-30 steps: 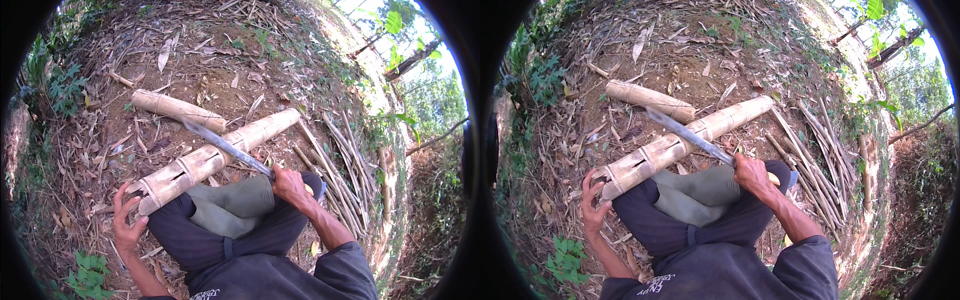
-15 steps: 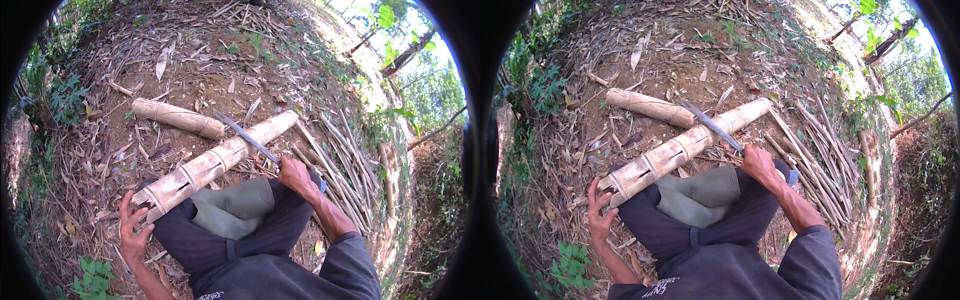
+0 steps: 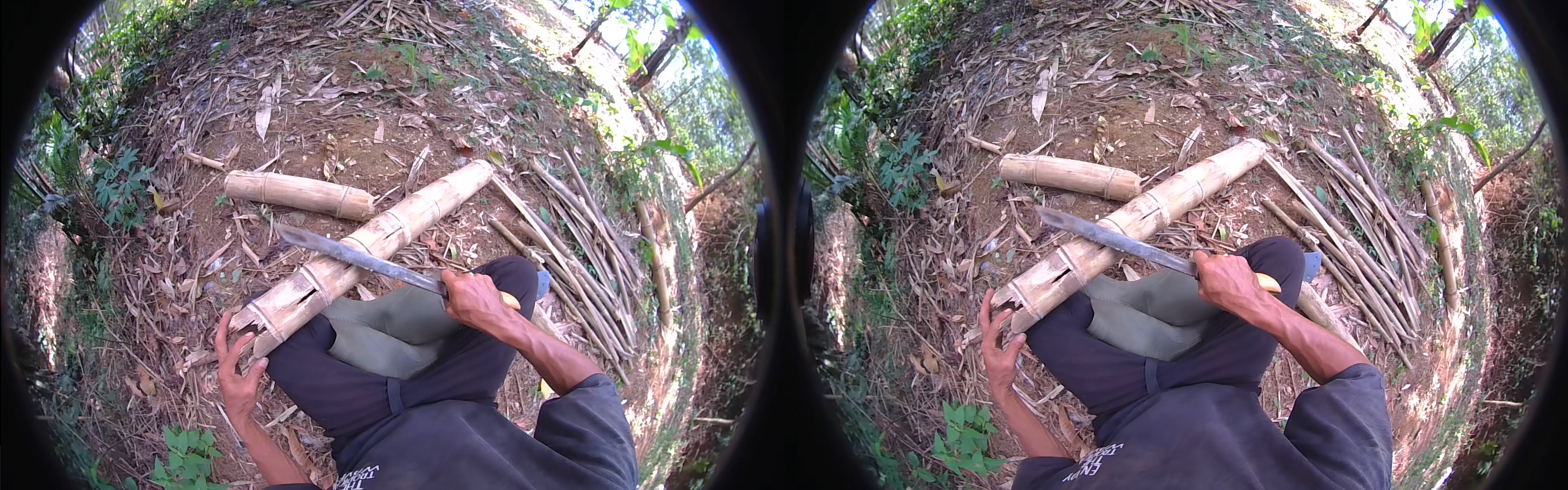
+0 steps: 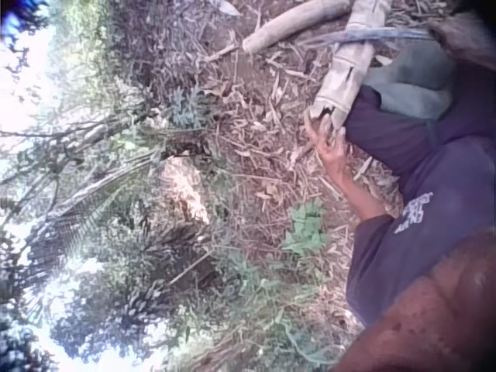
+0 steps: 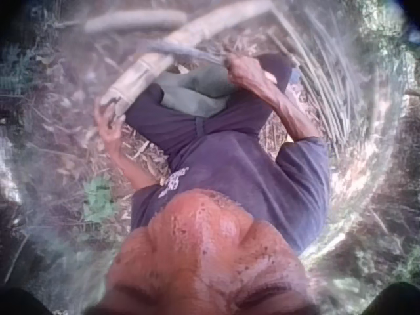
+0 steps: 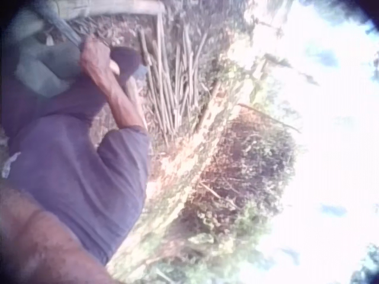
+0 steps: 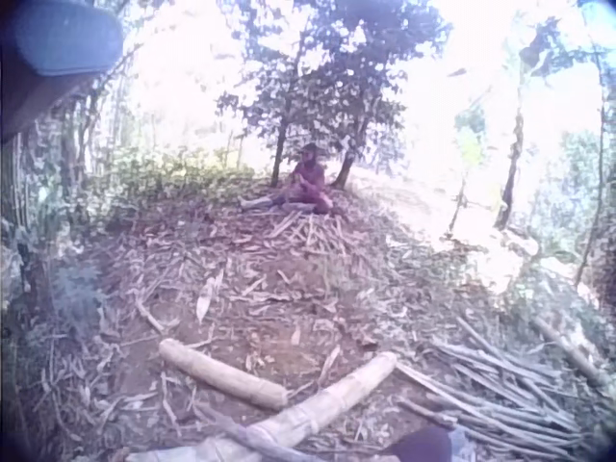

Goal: The person sits on the ground in a wooded area and uses a machete to split a long bamboo pole lengthwise. They hold the bamboo steady with one hand and repeatedly strike it with the machete to create a deep groove, eventually splitting the pole into two halves.

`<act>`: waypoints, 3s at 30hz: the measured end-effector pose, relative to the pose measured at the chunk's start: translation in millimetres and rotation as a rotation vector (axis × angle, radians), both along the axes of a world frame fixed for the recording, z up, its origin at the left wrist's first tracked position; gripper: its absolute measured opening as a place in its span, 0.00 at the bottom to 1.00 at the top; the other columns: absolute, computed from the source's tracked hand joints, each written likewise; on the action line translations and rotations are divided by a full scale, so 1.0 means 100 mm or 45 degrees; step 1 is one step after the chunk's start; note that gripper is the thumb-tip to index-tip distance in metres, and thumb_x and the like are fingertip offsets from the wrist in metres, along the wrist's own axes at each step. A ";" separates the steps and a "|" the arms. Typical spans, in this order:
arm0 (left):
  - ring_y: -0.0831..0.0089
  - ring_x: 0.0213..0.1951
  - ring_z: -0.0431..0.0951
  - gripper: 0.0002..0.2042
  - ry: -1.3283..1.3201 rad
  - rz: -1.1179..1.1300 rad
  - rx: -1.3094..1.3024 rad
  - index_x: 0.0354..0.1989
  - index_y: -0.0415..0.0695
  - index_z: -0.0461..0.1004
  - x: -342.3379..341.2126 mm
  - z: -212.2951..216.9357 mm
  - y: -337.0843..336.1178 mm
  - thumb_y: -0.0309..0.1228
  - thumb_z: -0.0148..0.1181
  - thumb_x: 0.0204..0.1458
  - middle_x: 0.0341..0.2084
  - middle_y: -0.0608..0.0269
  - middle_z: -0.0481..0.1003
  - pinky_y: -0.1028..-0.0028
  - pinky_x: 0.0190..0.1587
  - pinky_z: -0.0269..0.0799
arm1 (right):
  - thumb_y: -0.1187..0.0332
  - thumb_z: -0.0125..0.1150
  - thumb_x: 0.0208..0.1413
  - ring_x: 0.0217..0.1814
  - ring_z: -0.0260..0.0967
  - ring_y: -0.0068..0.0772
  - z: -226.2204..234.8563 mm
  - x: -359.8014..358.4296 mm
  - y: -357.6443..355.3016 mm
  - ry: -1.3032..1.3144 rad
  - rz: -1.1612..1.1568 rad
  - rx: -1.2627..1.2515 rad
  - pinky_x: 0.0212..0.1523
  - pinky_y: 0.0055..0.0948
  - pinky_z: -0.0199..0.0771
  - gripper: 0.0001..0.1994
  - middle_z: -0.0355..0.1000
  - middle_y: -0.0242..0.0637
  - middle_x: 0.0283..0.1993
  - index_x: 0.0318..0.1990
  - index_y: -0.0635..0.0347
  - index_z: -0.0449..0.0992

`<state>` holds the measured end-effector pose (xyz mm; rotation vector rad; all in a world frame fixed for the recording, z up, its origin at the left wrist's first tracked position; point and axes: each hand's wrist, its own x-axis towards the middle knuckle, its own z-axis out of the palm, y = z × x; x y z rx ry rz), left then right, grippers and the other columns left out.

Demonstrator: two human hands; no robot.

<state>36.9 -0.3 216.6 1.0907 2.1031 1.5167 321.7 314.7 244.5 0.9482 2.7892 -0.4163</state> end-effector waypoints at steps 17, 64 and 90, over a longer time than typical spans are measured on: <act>0.71 0.46 0.73 0.25 -0.480 0.366 0.046 0.63 0.45 0.63 -0.07 0.24 0.34 0.34 0.57 0.57 0.51 0.58 0.70 0.69 0.42 0.68 | 0.72 0.62 0.49 0.14 0.61 0.19 0.12 1.13 0.75 1.281 -0.956 -1.288 0.13 0.23 0.63 0.09 0.62 0.27 0.18 0.36 0.63 0.71; 0.56 0.57 0.70 0.19 -1.005 -1.734 0.774 0.52 0.37 0.71 2.73 2.03 1.61 0.18 0.53 0.49 0.45 0.49 0.76 0.63 0.61 0.60 | 0.66 0.53 0.64 0.20 0.55 0.13 -0.87 1.54 1.22 1.863 -1.081 -1.552 0.19 0.18 0.60 0.16 0.57 0.23 0.25 0.54 0.68 0.69; 0.53 0.51 0.70 0.14 0.622 -1.213 0.056 0.41 0.40 0.75 2.31 1.19 1.70 0.28 0.64 0.44 0.40 0.57 0.74 0.55 0.62 0.59 | 0.65 0.52 0.65 0.21 0.52 0.11 -0.96 1.66 1.34 1.772 -1.045 -1.548 0.21 0.16 0.57 0.15 0.56 0.21 0.24 0.53 0.67 0.69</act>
